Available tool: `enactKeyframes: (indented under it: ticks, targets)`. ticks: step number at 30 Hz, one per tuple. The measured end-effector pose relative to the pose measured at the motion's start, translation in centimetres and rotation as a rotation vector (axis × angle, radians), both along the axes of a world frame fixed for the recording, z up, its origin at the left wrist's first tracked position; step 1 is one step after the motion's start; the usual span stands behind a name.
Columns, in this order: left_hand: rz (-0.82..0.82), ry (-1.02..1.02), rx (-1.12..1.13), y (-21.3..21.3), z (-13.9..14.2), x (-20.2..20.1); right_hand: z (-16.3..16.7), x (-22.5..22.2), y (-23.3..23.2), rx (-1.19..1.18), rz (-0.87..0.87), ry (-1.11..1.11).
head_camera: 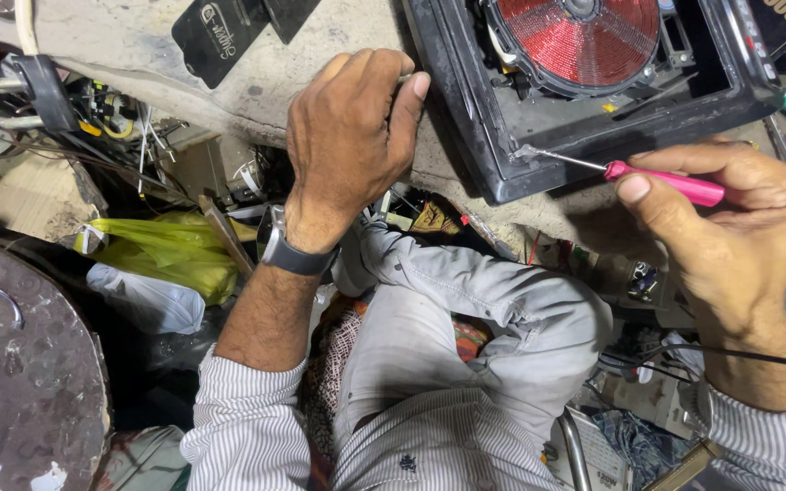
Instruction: The person repairs an induction cooktop at a cluttered workbench. They use a screwdriver to unscrew and work on the cooktop's casing and internal components, then reposition the unit and press on its glass top, handling the appliance throughout.
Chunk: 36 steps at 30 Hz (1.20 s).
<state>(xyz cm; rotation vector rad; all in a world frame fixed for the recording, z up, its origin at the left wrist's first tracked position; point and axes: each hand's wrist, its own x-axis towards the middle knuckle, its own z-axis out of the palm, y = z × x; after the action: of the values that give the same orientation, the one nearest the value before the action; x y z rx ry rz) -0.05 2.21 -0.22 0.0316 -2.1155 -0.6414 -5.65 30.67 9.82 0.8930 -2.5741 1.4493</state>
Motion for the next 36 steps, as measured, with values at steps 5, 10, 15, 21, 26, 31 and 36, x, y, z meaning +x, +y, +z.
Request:
enactKeyframes:
  ticks: [5, 10, 15, 21, 26, 31, 36]
  targets:
    - [-0.002, -0.016, 0.003, 0.1, 0.2, 0.1, -0.4, -0.4, 0.6, 0.022, -0.026, -0.005]
    - [0.009, -0.026, 0.000, 0.2, 0.3, 0.0, -0.6, -0.7, 1.2, -0.006, 0.015, 0.048]
    - [0.012, -0.036, -0.005, 0.3, 0.3, -0.1, -1.0, -1.0, 1.6, -0.034, -0.031, -0.006]
    - [0.004, -0.037, -0.029, 0.2, 0.2, -0.1, -1.1, -1.4, 2.1, -0.035, -0.047, -0.002]
    - [-0.003, -0.029, -0.034, 0.2, 0.3, 0.0, -1.3, -1.4, 2.4, -0.059, -0.068, -0.019]
    - [-0.003, -0.037, -0.025, 0.3, 0.4, 0.0, -1.7, -1.7, 2.7, -0.096, -0.025, 0.014]
    - [0.003, -0.043, -0.035, 0.4, 0.4, -0.1, -1.9, -1.8, 3.4, -0.019, -0.100, 0.035]
